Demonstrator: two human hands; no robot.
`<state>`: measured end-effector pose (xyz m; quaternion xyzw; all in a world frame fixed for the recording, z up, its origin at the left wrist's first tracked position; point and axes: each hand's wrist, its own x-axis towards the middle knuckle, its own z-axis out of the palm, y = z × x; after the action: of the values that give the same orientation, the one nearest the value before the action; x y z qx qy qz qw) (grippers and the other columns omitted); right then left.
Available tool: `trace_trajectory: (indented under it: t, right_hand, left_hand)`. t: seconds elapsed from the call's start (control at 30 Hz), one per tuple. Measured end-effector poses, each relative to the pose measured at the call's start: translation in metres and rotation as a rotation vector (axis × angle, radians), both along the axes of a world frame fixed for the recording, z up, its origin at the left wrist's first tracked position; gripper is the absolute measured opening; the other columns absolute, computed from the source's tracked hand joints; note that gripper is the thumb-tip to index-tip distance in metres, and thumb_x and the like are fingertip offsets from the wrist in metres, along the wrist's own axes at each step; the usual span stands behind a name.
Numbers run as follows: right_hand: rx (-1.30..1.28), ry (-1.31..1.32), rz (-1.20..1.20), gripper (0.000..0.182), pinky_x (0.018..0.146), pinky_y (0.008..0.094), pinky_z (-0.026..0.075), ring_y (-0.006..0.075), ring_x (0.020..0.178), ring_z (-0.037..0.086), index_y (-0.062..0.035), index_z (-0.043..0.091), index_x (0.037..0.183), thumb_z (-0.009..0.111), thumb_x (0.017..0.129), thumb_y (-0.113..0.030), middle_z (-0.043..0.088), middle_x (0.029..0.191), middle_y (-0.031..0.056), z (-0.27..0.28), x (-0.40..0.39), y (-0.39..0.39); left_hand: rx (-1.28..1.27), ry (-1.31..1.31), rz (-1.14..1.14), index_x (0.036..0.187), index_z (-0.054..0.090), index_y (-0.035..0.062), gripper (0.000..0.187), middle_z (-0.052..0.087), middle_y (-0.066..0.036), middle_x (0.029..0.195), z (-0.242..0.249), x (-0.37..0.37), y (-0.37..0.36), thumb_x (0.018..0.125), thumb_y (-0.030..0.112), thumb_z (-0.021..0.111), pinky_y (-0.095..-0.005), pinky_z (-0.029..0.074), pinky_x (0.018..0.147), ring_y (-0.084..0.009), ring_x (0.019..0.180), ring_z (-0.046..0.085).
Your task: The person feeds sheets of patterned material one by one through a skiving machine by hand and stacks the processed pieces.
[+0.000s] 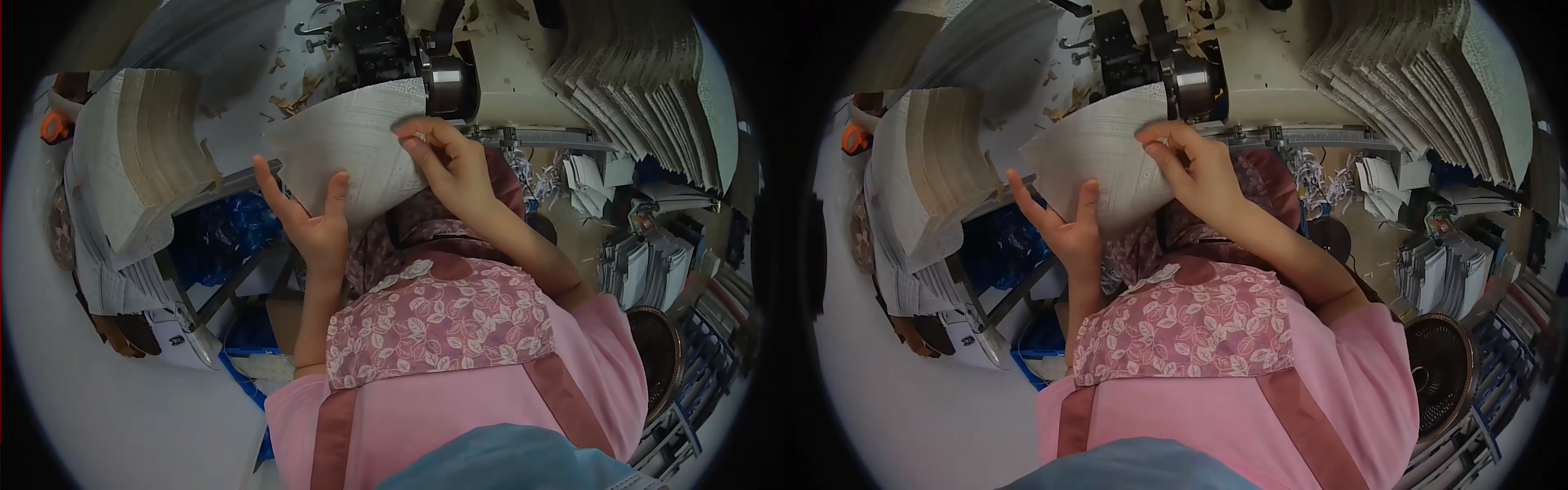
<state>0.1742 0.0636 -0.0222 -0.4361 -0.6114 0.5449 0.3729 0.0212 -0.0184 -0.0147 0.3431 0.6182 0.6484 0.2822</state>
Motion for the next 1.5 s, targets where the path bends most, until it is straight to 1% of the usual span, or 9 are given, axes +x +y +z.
trace_trajectory:
  t: [0.1,0.2,0.3,0.6,0.8,1.0,1.1,1.2,1.5]
  right_hand:
    - [0.052,0.094,-0.069,0.014,0.055,0.0203,0.04,0.0036,0.06,0.048,-0.0023,0.063,0.103,0.06,0.089,-0.003,0.059,0.067,0.0002,-0.006,-0.01,0.01]
    - [-0.025,0.098,-0.066,0.014,0.054,0.0193,0.038,0.0023,0.059,0.046,-0.0027,0.063,0.102,0.06,0.088,-0.003,0.057,0.065,-0.0015,0.001,-0.01,0.016]
    - [-0.065,0.061,-0.045,0.013,0.053,0.0185,0.036,0.0012,0.058,0.045,-0.003,0.063,0.101,0.061,0.088,-0.003,0.057,0.064,-0.002,-0.001,-0.006,0.019]
    - [-0.096,0.058,-0.084,0.013,0.05,0.0187,0.034,0.0007,0.055,0.043,-0.0033,0.067,0.099,0.062,0.088,-0.004,0.056,0.06,-0.0026,-0.005,-0.006,0.02]
    - [-0.041,0.073,-0.102,0.013,0.049,0.0184,0.034,0.0003,0.055,0.042,-0.0035,0.068,0.099,0.062,0.087,-0.004,0.055,0.059,-0.0024,-0.01,-0.005,0.021]
    - [0.008,0.062,-0.106,0.013,0.048,0.0186,0.033,0.0003,0.053,0.041,-0.0034,0.068,0.098,0.063,0.087,-0.004,0.054,0.058,-0.0027,-0.008,-0.005,0.02]
    - [-0.014,0.057,-0.104,0.013,0.048,0.0183,0.033,0.0,0.053,0.041,-0.0033,0.068,0.099,0.063,0.087,-0.004,0.054,0.058,-0.003,-0.01,-0.004,0.02]
    - [-0.035,0.071,-0.129,0.014,0.049,0.0177,0.034,-0.0004,0.055,0.042,-0.0034,0.068,0.099,0.063,0.087,-0.005,0.055,0.06,-0.0033,-0.009,-0.004,0.019]
    - [-0.025,0.076,-0.147,0.014,0.056,0.0146,0.038,-0.0012,0.064,0.048,-0.0008,0.067,0.102,0.061,0.089,-0.004,0.062,0.073,-0.005,-0.008,0.014,0.023]
  left_hand:
    - [-0.128,0.299,-0.092,0.138,0.042,0.0048,0.06,0.05,-0.012,0.134,0.0,-0.015,0.007,0.085,0.008,0.07,-0.0311,0.04,0.1,-0.0197,0.118,0.051]
    - [-0.205,0.246,-0.101,0.127,0.057,0.0026,0.042,0.057,-0.011,0.128,0.001,-0.017,0.013,0.086,0.007,0.068,-0.0301,0.04,0.1,-0.0173,0.115,0.053]
    - [-0.204,0.143,-0.084,0.124,0.059,0.0019,0.037,0.06,-0.011,0.124,-0.001,-0.019,0.016,0.088,0.008,0.066,-0.0282,0.04,0.099,-0.0161,0.113,0.056]
    - [-0.245,0.183,-0.098,0.122,0.061,0.0027,0.034,0.063,-0.012,0.119,0.003,-0.021,0.023,0.088,0.008,0.066,-0.0246,0.04,0.096,-0.0134,0.11,0.057]
    - [-0.242,0.187,-0.11,0.121,0.062,0.0035,0.033,0.065,-0.012,0.116,0.003,-0.02,0.025,0.089,0.008,0.065,-0.0253,0.042,0.094,-0.0131,0.107,0.058]
    - [-0.246,0.156,-0.117,0.122,0.061,0.0021,0.034,0.063,-0.012,0.119,0.005,-0.021,0.026,0.088,0.008,0.065,-0.0269,0.041,0.097,-0.0155,0.111,0.057]
    - [-0.153,0.285,-0.094,0.122,0.061,0.0033,0.035,0.064,-0.014,0.118,0.0,-0.021,0.03,0.088,0.012,0.066,-0.0284,0.045,0.093,-0.0175,0.11,0.059]
    - [-0.203,0.172,-0.122,0.123,0.06,0.0021,0.036,0.063,-0.012,0.12,0.003,-0.021,0.03,0.088,0.009,0.065,-0.0273,0.04,0.098,-0.0159,0.112,0.057]
    - [-0.215,0.142,-0.171,0.121,0.063,0.0037,0.033,0.067,-0.01,0.112,0.004,-0.01,0.034,0.089,0.011,0.065,-0.0236,0.044,0.089,-0.0106,0.1,0.06]
